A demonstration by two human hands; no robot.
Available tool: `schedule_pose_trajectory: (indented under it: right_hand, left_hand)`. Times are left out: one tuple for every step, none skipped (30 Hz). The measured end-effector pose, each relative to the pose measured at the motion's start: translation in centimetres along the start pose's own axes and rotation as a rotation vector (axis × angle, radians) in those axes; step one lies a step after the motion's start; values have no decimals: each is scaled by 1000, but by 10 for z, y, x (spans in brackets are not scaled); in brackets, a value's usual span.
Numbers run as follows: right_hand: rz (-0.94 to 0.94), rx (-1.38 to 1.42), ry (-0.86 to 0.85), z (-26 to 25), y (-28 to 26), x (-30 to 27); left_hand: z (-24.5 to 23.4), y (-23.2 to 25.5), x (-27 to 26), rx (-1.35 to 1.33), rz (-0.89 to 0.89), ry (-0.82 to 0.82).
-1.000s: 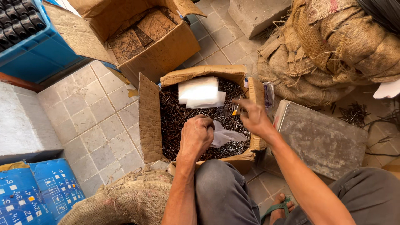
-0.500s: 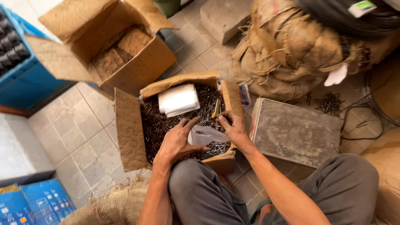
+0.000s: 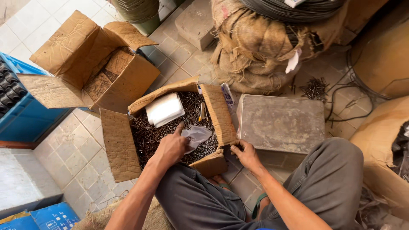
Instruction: The person fills small plastic bags with nails from a larger cardboard box, then places the bags on a scale and ties them closed.
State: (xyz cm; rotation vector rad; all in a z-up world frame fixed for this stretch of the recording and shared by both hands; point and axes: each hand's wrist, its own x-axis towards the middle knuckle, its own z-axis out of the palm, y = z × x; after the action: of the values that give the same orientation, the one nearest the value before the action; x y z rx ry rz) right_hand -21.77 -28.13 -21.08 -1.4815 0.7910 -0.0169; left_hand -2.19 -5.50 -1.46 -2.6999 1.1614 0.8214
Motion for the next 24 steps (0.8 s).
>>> schedule_pose_trajectory:
  right_hand:
    - [-1,5,2,-2,4,-3]
    - [-21,-78,-26,-4,8,-6]
    - [-46,-162,-48,-9,10,-5]
    - [-53,-159,-40,-15,-5,-16]
    - [-63,-196,-68,-20,-17,-30]
    - [-73,-233,-97,-26,-29,-45]
    - [-79,-222,-81,-33,-35,-48]
    - [-104,-247,-99,-39,-42,-50]
    - [-116,-274,-126,-45,-43,-59]
    - [-108,-265,-120,-51,-43,-60]
    - [-131,-276,-114,-57,-45,-60]
    - [-153,-288,-109,-62,-47,-59]
    - [-157,-283,-107,-67,-55,-56]
    - [-155,-277,-60,-72,-64,-54]
    - [-148,-271,-5,-80,-70,-53]
    - [-147,-266,5,-88,-73,-48]
    - [-161,-246,48,-97,-74,-43]
    - [-174,-226,92,-106,-76,-38]
    - [-171,-225,108,-118,-70,-30]
    - [-167,-183,158,-131,-65,-23]
    - [-161,-142,202,-143,-58,-17]
    - [-155,-143,213,-157,-77,-30]
    - [-150,-160,282,-169,-97,-43]
    - [-145,-177,351,-180,-116,-55]
  left_hand:
    - [16,-14,11,6,2,0]
    - [31,-28,21,2,56,75]
    - [43,-41,36,-2,116,157]
    - [24,-39,28,4,123,164]
    - [5,-36,19,-40,182,182]
    - [-13,-33,10,-84,242,198]
    - [-46,-16,-6,-70,256,202]
    - [-78,1,-22,-27,259,189]
    - [-103,19,-43,7,255,165]
    - [-123,39,-46,13,262,156]
    - [-142,59,-49,-31,340,182]
    - [-161,78,-53,-76,417,208]
    - [-167,92,-47,-70,418,210]
    - [-173,106,-41,-72,488,252]
    - [-178,122,-34,-77,568,291]
    - [-175,131,-18,-72,578,289]
    - [-171,141,-2,-134,643,334]
    - [-167,152,15,-198,709,378]
    - [-157,162,32,-198,725,375]
    - [-147,172,49,-219,760,376]
    - [-135,182,64,-245,789,375]
    - [-120,193,81,-248,799,370]
    - [-105,203,97,-215,802,400]
    - [-89,212,112,-182,805,430]
